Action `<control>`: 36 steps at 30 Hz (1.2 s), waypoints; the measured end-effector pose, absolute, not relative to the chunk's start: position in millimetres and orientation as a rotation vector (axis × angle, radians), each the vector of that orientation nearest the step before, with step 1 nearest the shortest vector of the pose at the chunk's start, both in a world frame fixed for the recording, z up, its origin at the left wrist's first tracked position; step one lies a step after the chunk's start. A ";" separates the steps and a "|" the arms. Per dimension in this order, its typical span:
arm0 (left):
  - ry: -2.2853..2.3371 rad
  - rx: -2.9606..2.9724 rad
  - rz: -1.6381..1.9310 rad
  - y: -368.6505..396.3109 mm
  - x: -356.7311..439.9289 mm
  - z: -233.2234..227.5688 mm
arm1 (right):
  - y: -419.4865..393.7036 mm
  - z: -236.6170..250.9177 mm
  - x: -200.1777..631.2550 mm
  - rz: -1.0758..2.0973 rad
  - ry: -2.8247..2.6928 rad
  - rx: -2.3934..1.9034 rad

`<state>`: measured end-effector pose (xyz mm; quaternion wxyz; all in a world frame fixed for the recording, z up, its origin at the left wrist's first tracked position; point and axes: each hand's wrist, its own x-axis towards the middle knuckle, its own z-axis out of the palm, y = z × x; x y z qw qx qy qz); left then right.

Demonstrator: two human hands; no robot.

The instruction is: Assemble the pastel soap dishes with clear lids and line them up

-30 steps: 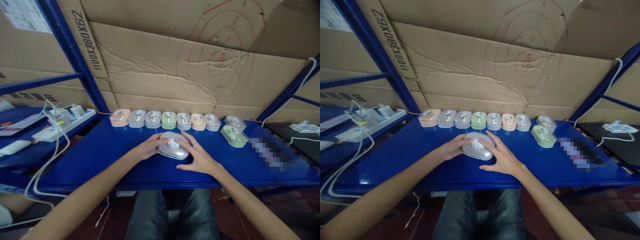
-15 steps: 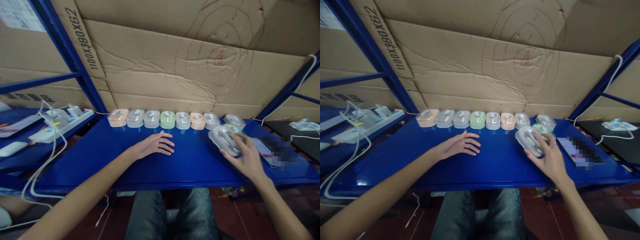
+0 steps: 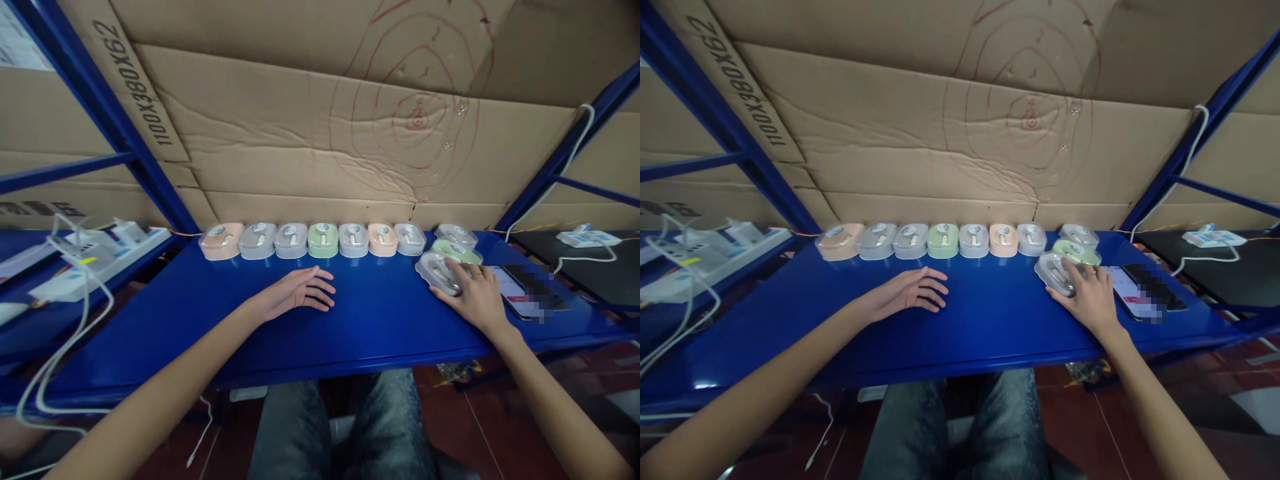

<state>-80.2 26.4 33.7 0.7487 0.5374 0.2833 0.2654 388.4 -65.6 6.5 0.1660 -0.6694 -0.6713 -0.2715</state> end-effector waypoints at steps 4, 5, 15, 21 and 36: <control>0.624 1.181 0.573 26.0 -80.0 34.2 | -51.1 7.9 388.4 -0.752 -1.866 -1.956; 0.626 1.183 0.573 25.8 -79.9 34.3 | -48.6 7.5 389.6 -0.727 -1.854 -1.956; 0.621 1.204 0.565 25.0 -79.9 34.0 | -48.3 29.0 422.0 -0.500 -1.592 -1.706; 0.620 1.201 0.559 24.5 -79.8 34.6 | -33.4 65.9 454.2 -0.517 -1.591 -1.807; 0.783 1.514 0.548 16.4 -57.4 45.8 | 17.1 45.6 453.6 -0.383 -1.553 -1.989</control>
